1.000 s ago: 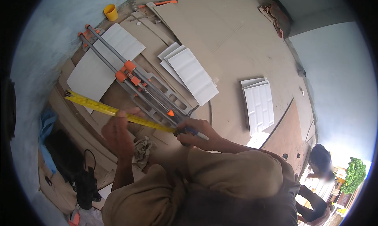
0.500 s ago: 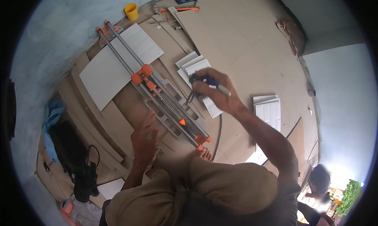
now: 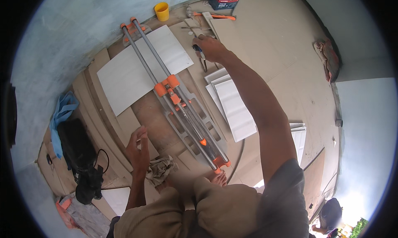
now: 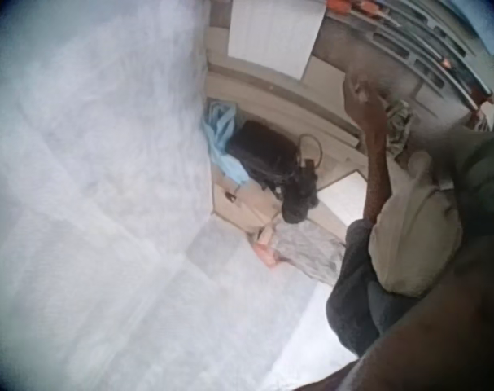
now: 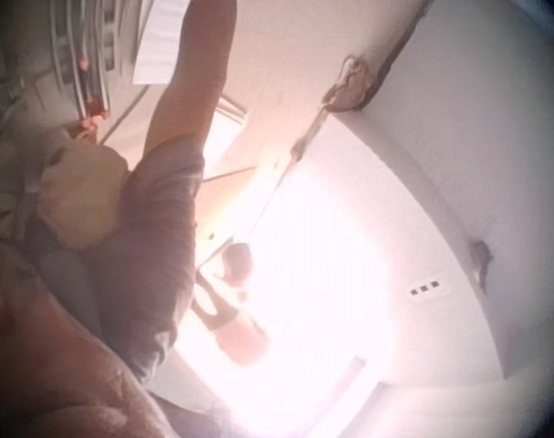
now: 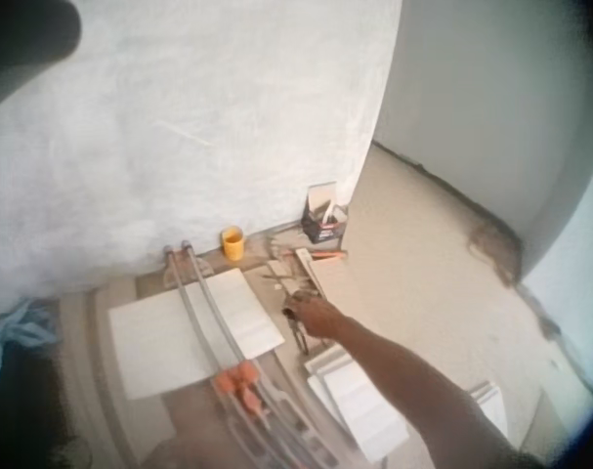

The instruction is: The person measures and cuts white ceramic tiles using a manual tile cutter. They wipe the tiles with a cloth, measure them with a tape measure, score and snap them, then stack the cut pieces and carry them to another area.

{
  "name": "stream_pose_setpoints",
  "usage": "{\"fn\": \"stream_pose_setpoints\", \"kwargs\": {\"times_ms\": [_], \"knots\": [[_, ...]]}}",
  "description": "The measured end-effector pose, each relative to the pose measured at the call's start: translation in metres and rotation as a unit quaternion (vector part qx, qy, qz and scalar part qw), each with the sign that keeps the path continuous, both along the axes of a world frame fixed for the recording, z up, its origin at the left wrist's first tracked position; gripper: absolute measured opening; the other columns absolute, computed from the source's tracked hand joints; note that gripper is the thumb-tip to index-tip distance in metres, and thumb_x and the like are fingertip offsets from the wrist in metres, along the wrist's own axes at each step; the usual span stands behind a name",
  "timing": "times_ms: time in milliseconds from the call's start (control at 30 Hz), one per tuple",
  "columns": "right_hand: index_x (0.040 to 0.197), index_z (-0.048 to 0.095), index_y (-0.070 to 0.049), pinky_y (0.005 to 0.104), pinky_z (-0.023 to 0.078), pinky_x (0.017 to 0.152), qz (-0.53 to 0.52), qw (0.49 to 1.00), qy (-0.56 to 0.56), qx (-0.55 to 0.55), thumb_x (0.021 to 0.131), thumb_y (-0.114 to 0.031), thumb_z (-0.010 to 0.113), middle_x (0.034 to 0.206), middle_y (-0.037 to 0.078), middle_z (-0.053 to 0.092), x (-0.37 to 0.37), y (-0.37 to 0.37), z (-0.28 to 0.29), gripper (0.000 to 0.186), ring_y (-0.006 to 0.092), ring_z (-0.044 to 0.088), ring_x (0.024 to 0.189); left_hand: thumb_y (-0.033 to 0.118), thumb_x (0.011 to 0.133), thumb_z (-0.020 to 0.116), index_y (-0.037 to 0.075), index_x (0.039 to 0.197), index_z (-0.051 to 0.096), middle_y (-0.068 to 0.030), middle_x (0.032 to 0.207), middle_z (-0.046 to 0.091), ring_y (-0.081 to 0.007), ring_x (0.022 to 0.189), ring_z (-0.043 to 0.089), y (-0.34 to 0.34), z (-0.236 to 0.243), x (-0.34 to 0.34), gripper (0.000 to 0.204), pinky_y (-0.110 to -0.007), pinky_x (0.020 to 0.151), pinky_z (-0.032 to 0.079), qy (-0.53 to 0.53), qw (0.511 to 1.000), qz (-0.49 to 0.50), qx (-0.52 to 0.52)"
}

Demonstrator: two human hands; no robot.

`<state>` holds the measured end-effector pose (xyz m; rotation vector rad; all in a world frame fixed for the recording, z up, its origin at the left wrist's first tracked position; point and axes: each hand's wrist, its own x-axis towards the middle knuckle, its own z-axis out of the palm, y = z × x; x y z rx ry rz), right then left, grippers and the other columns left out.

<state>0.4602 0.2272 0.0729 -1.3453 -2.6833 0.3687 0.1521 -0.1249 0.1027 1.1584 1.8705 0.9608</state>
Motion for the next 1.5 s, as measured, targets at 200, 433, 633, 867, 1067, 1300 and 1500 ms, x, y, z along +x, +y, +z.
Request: {"fn": "stream_pose_setpoints", "kwargs": {"times_ms": [200,433,633,867,1067,1300,1500], "knots": [[0.127,0.061,-0.012,0.0472,0.053,0.101,-0.031,0.999,0.03,-0.001,0.088,-0.014,0.077,0.126,0.012,0.064,-0.008,0.004,-0.004,0.042,0.0345,0.062,0.12,0.018,0.103,0.062,0.0,0.128,0.068,-0.0161,0.119,0.074,-0.0248,0.106,0.072,-0.005,-0.006,-0.004,0.031,-0.038,0.094,0.054,0.013,1.0,0.015,-0.016],[0.126,0.066,-0.01,0.0465,0.054,0.091,-0.183,0.983,0.016,-0.012,0.099,-0.022,0.062,0.108,0.017,0.073,0.025,0.016,0.028,0.03,0.0343,0.07,0.103,0.016,0.102,0.061,0.0,0.127,0.068,-0.016,0.118,0.075,-0.0245,0.107,0.072,0.0,-0.017,-0.014,0.03,-0.037,0.092,0.055,0.023,1.0,0.008,-0.019],[0.092,0.075,-0.002,0.0445,0.053,0.077,-0.184,0.97,0.05,-0.152,0.1,-0.043,0.058,0.076,0.014,0.071,0.008,-0.02,0.062,0.044,0.0332,0.069,0.074,0.024,0.105,0.059,0.0,0.129,0.065,-0.0079,0.102,0.071,-0.0147,0.091,0.067,0.024,-0.016,-0.018,0.034,-0.029,0.079,0.053,-0.066,0.998,0.008,0.016],[0.09,0.074,-0.006,0.0427,0.052,0.07,0.075,0.922,0.022,-0.379,0.101,-0.042,0.054,0.071,0.01,0.07,-0.076,-0.144,0.102,0.043,0.0256,0.069,0.068,0.029,0.106,0.061,-0.001,0.124,0.064,-0.0019,0.078,0.061,-0.0058,0.064,0.053,0.093,0.041,0.008,0.035,-0.023,0.06,0.045,-0.328,0.944,-0.041,0.011],[0.09,0.071,-0.004,0.0409,0.05,0.069,0.099,0.918,0.03,-0.383,0.099,-0.038,0.061,0.072,0.01,0.068,-0.094,-0.185,0.116,0.036,0.0253,0.067,0.067,0.025,0.105,0.063,0.004,0.1,0.061,-0.0023,0.071,0.061,-0.0056,0.055,0.05,0.087,0.037,0.015,0.022,-0.023,0.049,0.038,-0.366,0.93,-0.006,-0.006],[0.094,0.067,-0.003,0.0362,0.043,0.061,0.076,0.877,0.15,-0.451,0.104,-0.039,0.063,0.071,0.007,0.061,-0.087,-0.21,0.095,0.037,0.0155,0.056,0.064,0.02,0.103,0.065,0.007,0.098,0.064,0.0008,0.072,0.062,-0.0031,0.056,0.051,0.076,0.027,0.021,0.014,-0.02,0.049,0.035,-0.459,0.885,0.073,0.016],[0.106,0.068,-0.002,0.0308,0.051,0.068,-0.118,0.857,0.336,-0.373,0.105,-0.038,0.063,0.076,0.006,0.066,-0.072,-0.217,0.107,0.036,0.0125,0.063,0.071,0.022,0.104,0.064,0.008,0.096,0.062,-0.0026,0.075,0.067,-0.0057,0.055,0.055,0.077,0.032,-0.005,0.016,-0.02,0.049,0.039,-0.516,0.851,0.086,0.036]]}}
